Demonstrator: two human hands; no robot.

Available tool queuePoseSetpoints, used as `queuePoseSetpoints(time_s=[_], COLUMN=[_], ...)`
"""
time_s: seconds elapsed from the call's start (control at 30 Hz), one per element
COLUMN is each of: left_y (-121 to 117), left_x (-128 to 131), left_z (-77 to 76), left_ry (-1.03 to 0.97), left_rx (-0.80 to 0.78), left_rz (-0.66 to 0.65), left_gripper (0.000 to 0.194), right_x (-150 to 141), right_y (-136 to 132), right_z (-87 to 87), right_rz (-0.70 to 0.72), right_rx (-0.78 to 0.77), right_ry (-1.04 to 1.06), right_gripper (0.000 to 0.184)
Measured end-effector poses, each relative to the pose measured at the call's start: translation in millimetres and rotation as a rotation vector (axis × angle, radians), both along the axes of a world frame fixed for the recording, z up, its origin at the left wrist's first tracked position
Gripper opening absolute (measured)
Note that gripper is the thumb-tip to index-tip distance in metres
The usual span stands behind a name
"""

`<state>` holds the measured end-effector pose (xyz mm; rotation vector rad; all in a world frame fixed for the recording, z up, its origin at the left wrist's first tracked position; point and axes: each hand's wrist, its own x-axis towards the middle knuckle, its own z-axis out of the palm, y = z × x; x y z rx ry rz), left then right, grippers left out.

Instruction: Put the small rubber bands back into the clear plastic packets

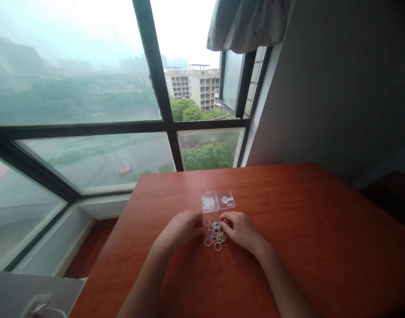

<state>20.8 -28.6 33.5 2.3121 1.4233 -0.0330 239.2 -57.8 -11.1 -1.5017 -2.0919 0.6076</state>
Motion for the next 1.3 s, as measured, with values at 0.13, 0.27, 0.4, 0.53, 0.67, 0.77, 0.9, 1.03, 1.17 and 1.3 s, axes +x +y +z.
queuePoseSetpoints(time_s=[0.13, 0.27, 0.4, 0.53, 0.67, 0.77, 0.9, 1.03, 1.17, 1.3], left_y=[0, 1, 3, 4, 3, 3, 4, 5, 0, -2], left_x=[5, 10, 10, 8, 7, 7, 5, 8, 20, 30], left_z=[1.4, -2.1, -8.8, -11.3, -10.2, -9.9, -11.5, -12.3, -13.4, -18.0], left_ry=[-0.020, -0.072, -0.072, -0.036, -0.044, -0.037, -0.055, -0.217, -0.568, -0.707], left_rx=[0.074, 0.151, 0.165, 0.183, 0.196, 0.192, 0.208, 0.245, 0.119, 0.066], left_rz=[0.038, 0.058, 0.055, 0.036, 0.020, 0.028, 0.041, 0.048, -0.004, -0.032], left_gripper=[0.012, 0.025, 0.039, 0.027, 0.022, 0.023, 0.034, 0.028, 0.019, 0.014], right_x=[-2, -3, -3, -3, -2, -2, -1, -1, -2, -4], right_y=[-2, -3, -4, -3, -3, -2, -1, 2, 4, 3], right_z=[1.3, 0.7, 1.2, 1.5, 0.3, -0.6, -1.4, -0.6, 1.5, 1.2], right_rz=[0.031, 0.040, 0.053, 0.077, 0.080, 0.082, 0.091, 0.017, -0.061, -0.060], right_rx=[-0.034, -0.050, -0.048, -0.043, -0.037, -0.040, -0.035, 0.027, 0.076, 0.083], right_ry=[-0.014, -0.034, -0.053, -0.077, -0.079, -0.045, 0.077, 0.224, 0.355, 0.428], right_gripper=[0.009, 0.010, 0.008, 0.009, 0.009, 0.009, 0.008, 0.011, 0.015, 0.016])
